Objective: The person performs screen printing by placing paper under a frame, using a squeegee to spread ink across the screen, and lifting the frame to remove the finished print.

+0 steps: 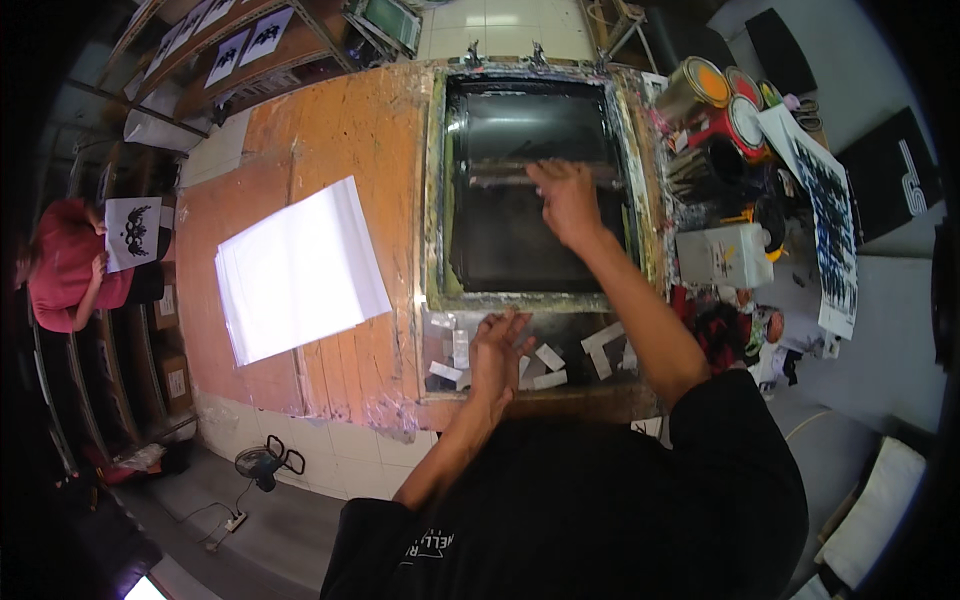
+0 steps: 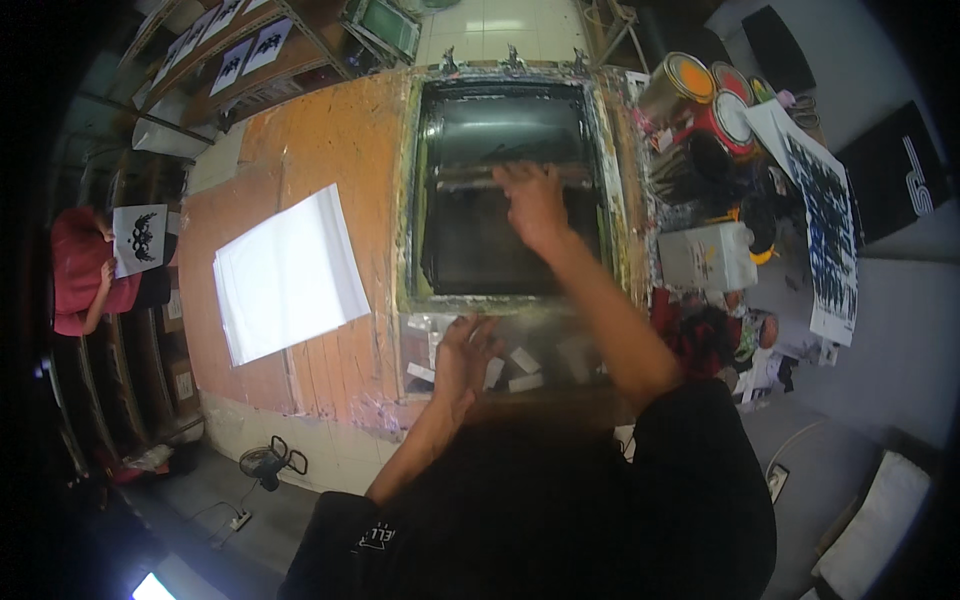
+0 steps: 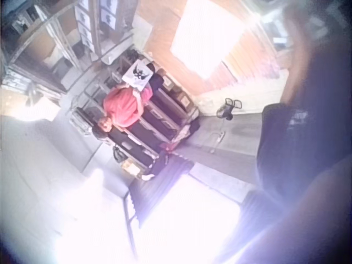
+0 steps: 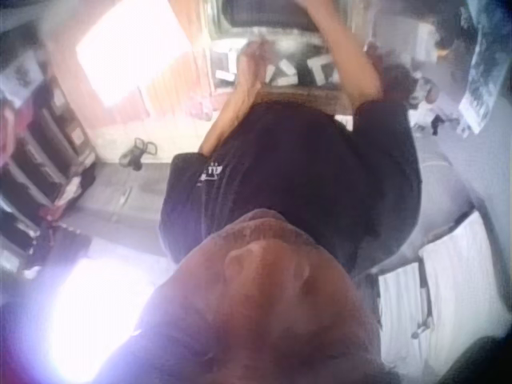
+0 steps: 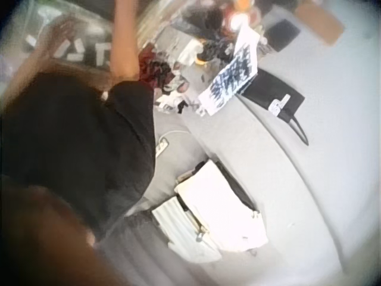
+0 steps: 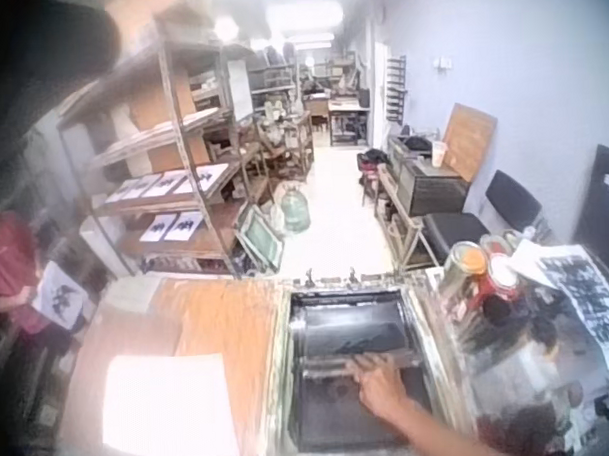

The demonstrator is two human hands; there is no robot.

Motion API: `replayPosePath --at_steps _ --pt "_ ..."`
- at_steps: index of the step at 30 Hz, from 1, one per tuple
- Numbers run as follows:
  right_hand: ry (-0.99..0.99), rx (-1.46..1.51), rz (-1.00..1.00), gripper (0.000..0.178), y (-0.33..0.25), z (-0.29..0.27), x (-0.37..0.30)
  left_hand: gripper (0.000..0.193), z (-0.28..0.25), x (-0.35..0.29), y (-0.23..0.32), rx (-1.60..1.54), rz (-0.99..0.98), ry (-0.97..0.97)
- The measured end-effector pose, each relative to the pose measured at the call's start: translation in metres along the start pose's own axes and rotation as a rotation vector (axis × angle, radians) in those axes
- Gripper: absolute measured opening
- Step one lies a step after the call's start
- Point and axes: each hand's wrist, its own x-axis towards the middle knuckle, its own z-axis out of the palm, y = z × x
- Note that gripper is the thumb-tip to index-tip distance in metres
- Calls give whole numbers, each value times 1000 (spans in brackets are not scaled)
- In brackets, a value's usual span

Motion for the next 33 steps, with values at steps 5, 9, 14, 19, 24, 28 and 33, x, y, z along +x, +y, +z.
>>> replayPosePath --at_steps 5,9,14,19,24,28,33 --pt "-42 40 69 54 -78 -41 -109 22 4 4 3 46 -26 -1" --pt "-176 127 132 59 -98 -61 -122 29 -5 15 -7 48 2 31" --pt "-96 -180 50 78 -73 -43 -80 37 -1 26 -12 44 -1 108" --pt "-236 -66 71 86 -53 -35 -77 57 -7 35 -20 22 -12 117" --pt "-365 -19 57 84 -52 -25 -88 70 -4 30 -15 55 -17 91" --pt "-204 -112 28 77 -48 -9 -91 74 -7 33 -19 71 -19 74" --pt "-161 -139 -16 73 -22 0 -46 56 1 28 -15 64 -27 152"
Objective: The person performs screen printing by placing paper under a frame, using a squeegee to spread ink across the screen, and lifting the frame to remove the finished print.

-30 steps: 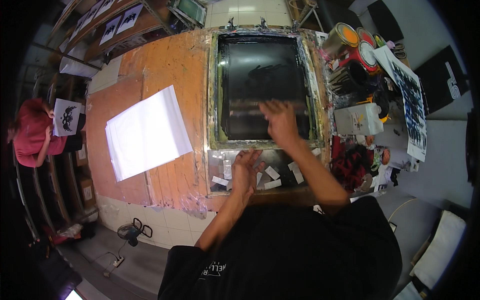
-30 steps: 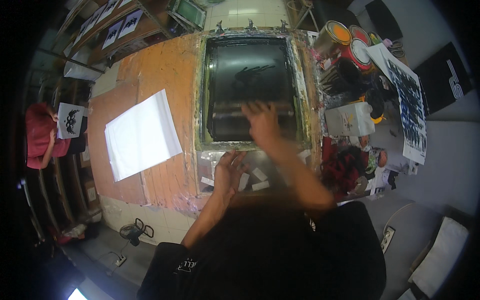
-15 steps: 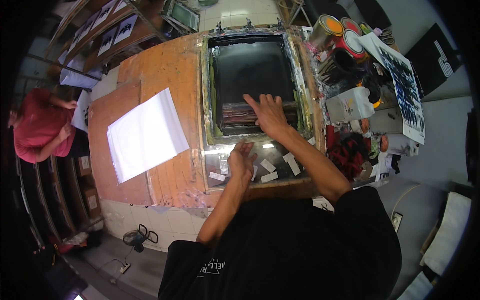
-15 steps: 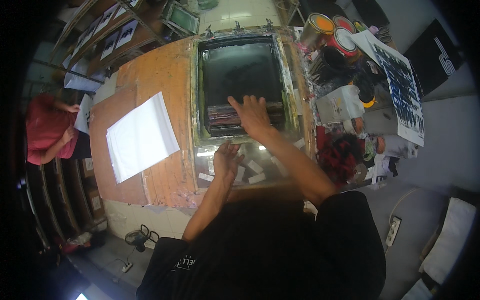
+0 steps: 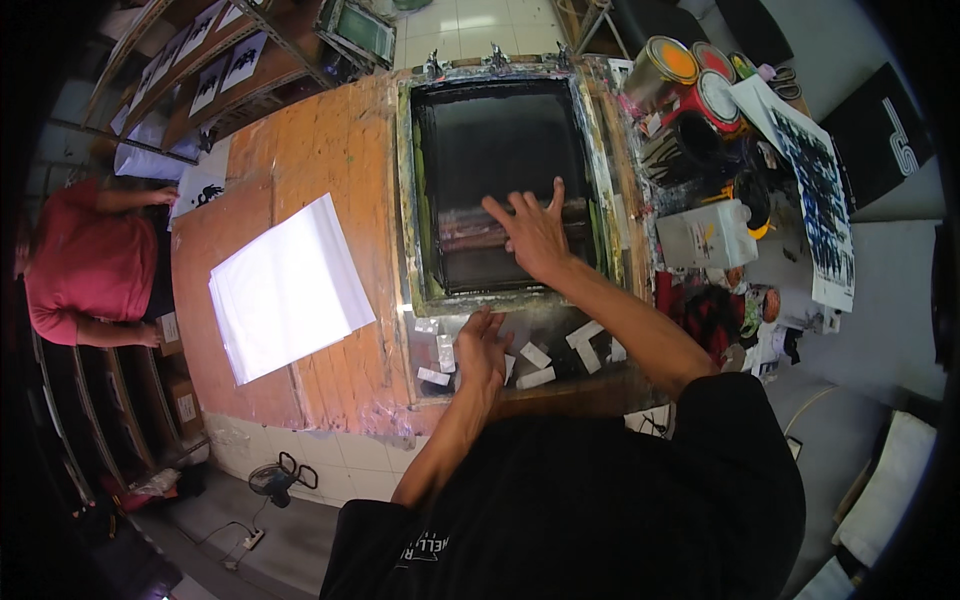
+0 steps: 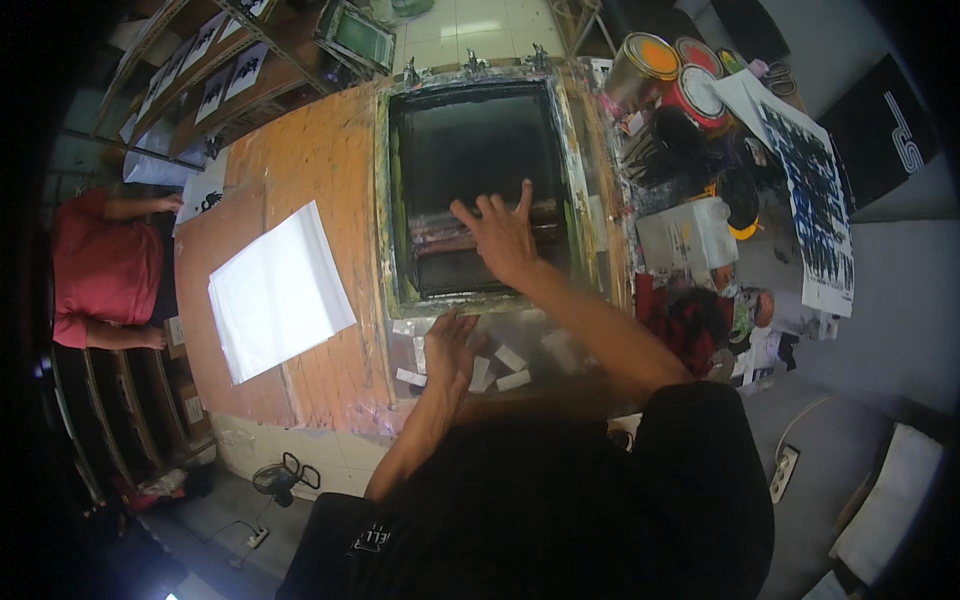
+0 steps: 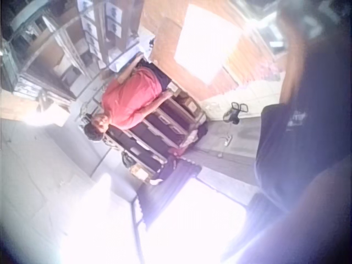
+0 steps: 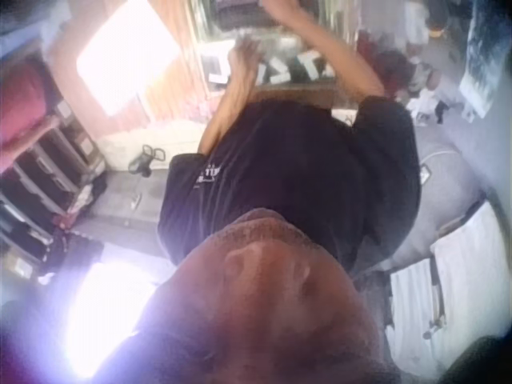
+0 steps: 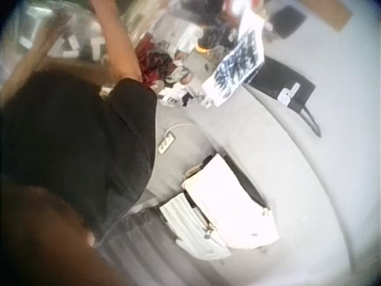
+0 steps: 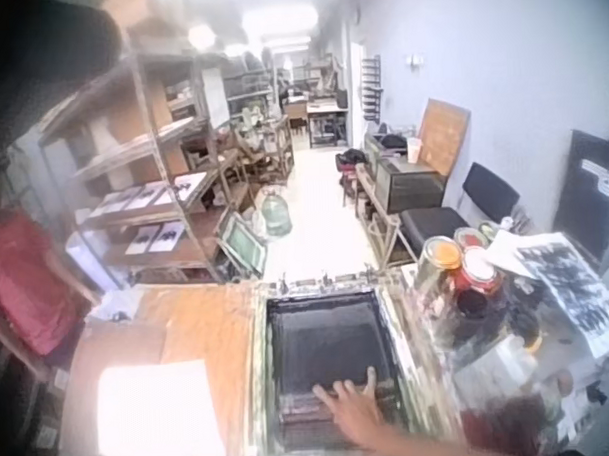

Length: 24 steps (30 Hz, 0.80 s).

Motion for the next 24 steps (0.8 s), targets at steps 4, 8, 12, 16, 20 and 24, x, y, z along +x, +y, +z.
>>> replayPosePath --at_steps 4,8,12,16,20,24 --pt "-3 -5 18 79 32 -3 58 38 -3 0 0 5 12 -1" --pt "32 -53 30 85 65 4 117 37 -8 0 -3 -14 13 -6" --pt "94 -83 61 82 98 11 174 36 -6 0 -2 -21 11 13" --pt "69 -50 53 81 109 8 197 35 -16 -1 -7 -18 46 -57" --pt "-265 138 28 76 96 -22 178 23 -11 -1 0 -91 16 28" --pt "-218 288 -44 69 51 -42 79 23 -15 -2 1 -108 2 -18"
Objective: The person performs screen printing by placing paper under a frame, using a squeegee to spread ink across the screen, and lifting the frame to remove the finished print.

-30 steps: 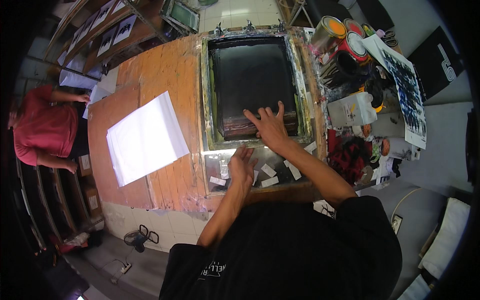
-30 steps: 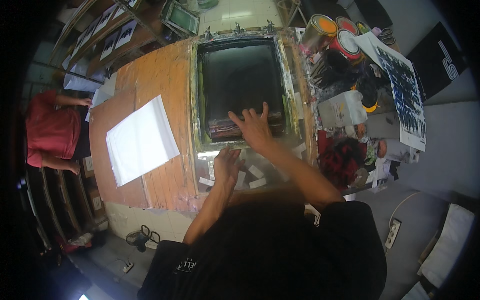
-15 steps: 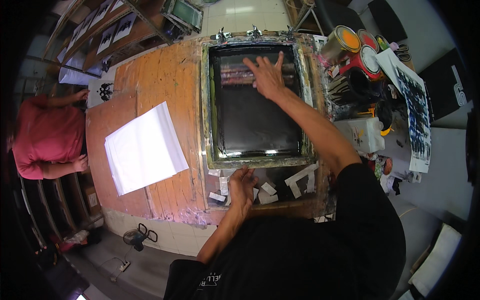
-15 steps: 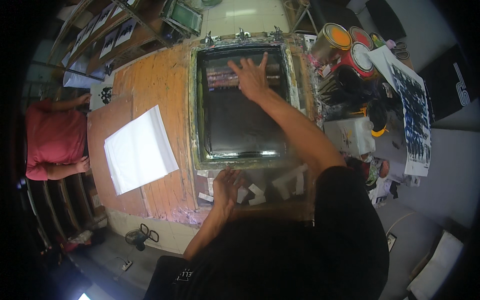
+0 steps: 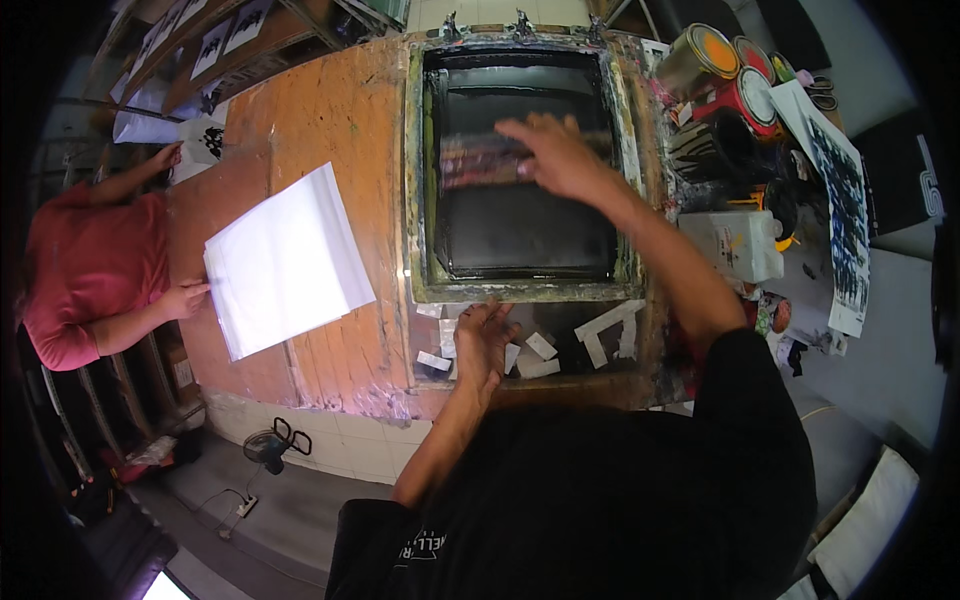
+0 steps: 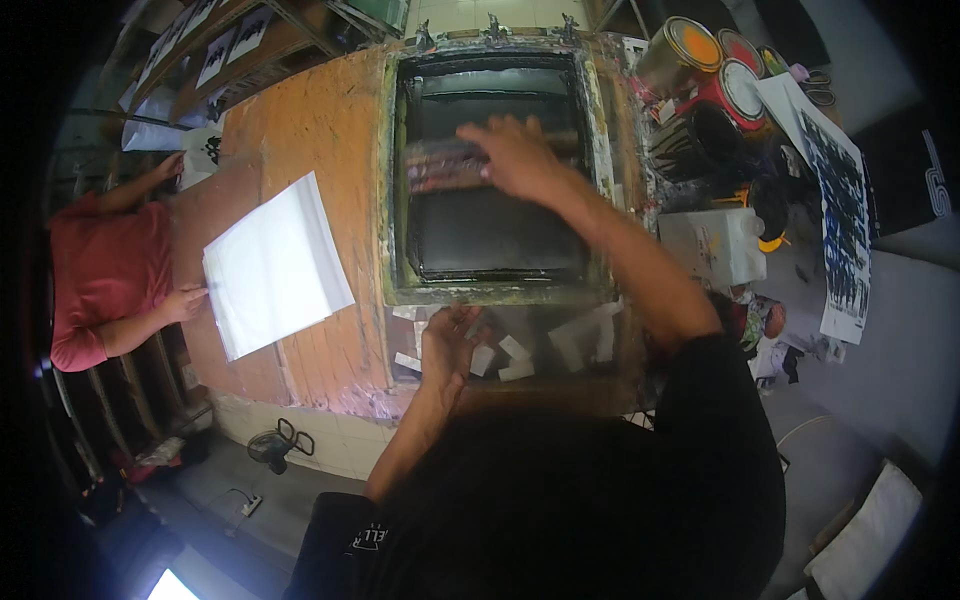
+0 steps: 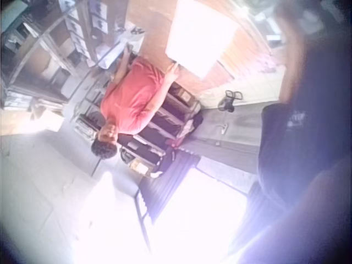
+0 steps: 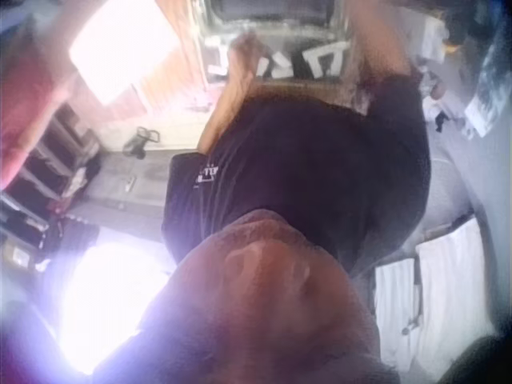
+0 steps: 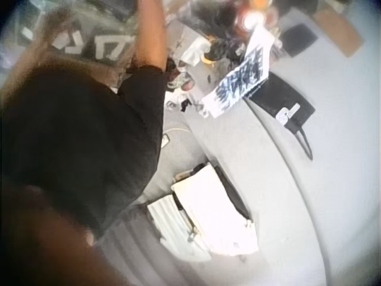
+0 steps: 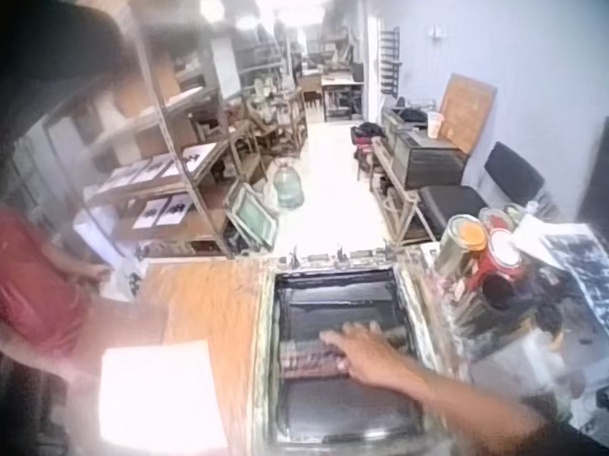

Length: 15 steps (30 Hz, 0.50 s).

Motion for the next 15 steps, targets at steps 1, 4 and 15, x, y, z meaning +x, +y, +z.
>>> replayPosePath --at_steps 1,4,15 --pt "91 -21 -26 66 -13 8 -26 22 1 -2 2 -3 1 -24" --pt "219 19 -50 55 -56 4 -90 19 7 -14 13 -7 23 -85" --pt "963 -283 -280 37 -106 -107 -87 7 105 -59 121 42 409 -604"
